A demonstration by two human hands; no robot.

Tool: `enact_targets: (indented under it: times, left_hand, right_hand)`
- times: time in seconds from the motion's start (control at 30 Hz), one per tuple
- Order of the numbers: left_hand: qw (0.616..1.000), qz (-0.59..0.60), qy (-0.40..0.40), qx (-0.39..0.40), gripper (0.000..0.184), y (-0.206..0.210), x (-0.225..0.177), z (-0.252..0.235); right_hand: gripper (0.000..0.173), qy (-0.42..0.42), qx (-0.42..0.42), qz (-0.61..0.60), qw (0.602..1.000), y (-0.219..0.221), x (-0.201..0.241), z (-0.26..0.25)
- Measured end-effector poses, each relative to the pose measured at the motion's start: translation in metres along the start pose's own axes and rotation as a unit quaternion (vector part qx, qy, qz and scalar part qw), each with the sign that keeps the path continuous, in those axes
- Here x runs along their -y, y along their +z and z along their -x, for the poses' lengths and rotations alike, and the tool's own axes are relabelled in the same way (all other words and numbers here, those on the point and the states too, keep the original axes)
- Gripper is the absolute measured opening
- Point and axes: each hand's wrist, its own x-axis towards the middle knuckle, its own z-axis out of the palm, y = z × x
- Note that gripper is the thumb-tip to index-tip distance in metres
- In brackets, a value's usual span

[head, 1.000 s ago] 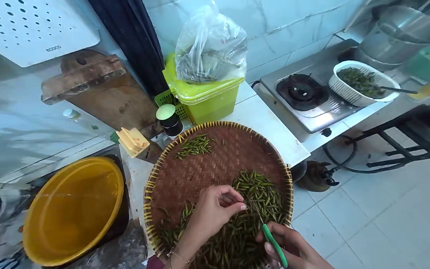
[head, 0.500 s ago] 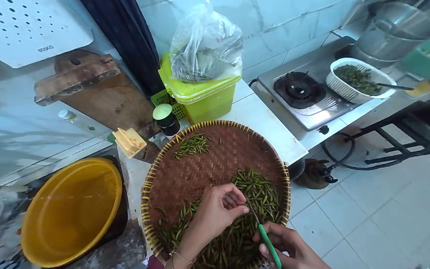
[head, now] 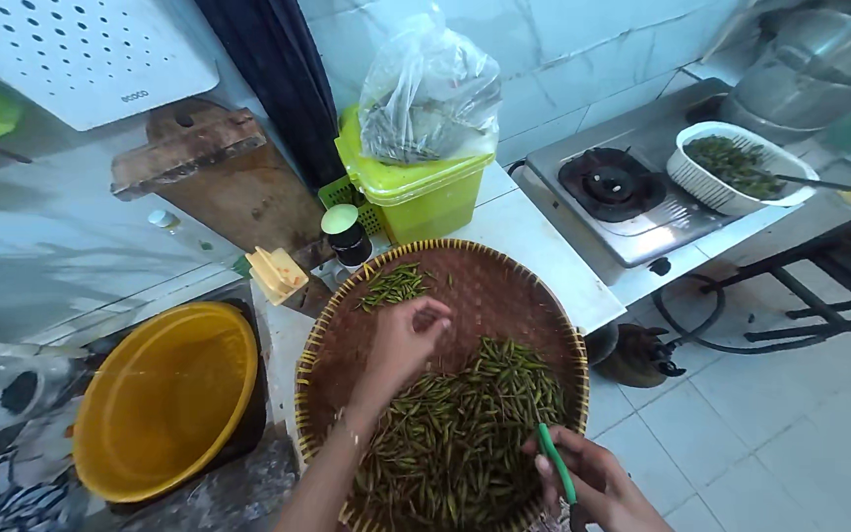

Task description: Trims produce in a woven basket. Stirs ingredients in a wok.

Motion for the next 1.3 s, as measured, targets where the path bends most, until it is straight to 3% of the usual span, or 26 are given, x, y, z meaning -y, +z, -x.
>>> enact_targets:
  times: [0.13, 0.27, 0.33, 0.43, 0.57, 0.7, 0.8, 0.87, 0.93, 1.0, 1.1, 1.3]
  left_hand:
    - [0.99, -0.108, 0.056, -0.071, 0.022, -0.022, 0.017, -0.03]
    - [0.976, -0.183, 0.084, -0.079, 0.028, -0.014, 0.011, -0.029]
    - [0.983, -0.167, 0.064, -0.033, 0.019, 0.002, 0.01, -0.013]
    - [0.988, -0.116, -0.015, 0.101, 0.018, 0.03, 0.015, 0.009]
    - [0.976, -0.12, -0.066, 0.17, 0.036, 0.064, 0.003, 0.015]
    - [0.953, -0.141, -0.123, 0.239, 0.029, 0.067, -0.006, 0.001]
    - [0.965, -0.072, -0.141, 0.211, 0.025, 0.049, -0.009, 0.006]
    - [0.974, 0.067, -0.143, 0.16, 0.017, 0.037, -0.011, 0.02]
    - [0.954, 0.246, -0.14, 0.099, 0.015, 0.033, -0.015, 0.036]
    - [0.928, 0.342, -0.141, 0.042, 0.016, 0.035, -0.023, 0.05]
    - [0.908, 0.397, -0.135, 0.011, 0.018, 0.041, -0.026, 0.066]
    - [0.907, 0.402, -0.124, 0.007, 0.019, 0.048, -0.027, 0.08]
  right_hand:
    - [0.029, 0.005, -0.006, 0.012, 1.0, -0.002, 0.005, 0.0]
    - [0.028, -0.007, -0.013, 0.006, 1.0, -0.006, 0.004, 0.002]
    - [0.029, -0.007, -0.02, -0.002, 1.0, -0.007, 0.001, 0.002]
    - [0.028, -0.01, -0.014, -0.003, 1.0, -0.006, 0.0, 0.0]
    - [0.029, -0.006, -0.006, 0.009, 1.0, -0.004, 0.001, -0.006]
    - [0.03, -0.017, 0.007, 0.024, 1.0, 0.0, 0.003, -0.007]
    - [0.031, -0.028, 0.026, 0.018, 0.999, -0.001, 0.003, -0.004]
    - [0.033, -0.021, 0.059, 0.012, 0.998, 0.002, 0.002, -0.001]
    - [0.037, -0.02, 0.086, 0.005, 0.996, 0.007, -0.003, 0.001]
    - [0.038, -0.028, 0.098, -0.004, 0.995, 0.013, -0.007, 0.0]
    - [0.038, -0.04, 0.093, -0.022, 0.995, 0.018, -0.007, -0.005]
    - [0.035, -0.056, 0.083, -0.002, 0.995, 0.013, 0.001, -0.009]
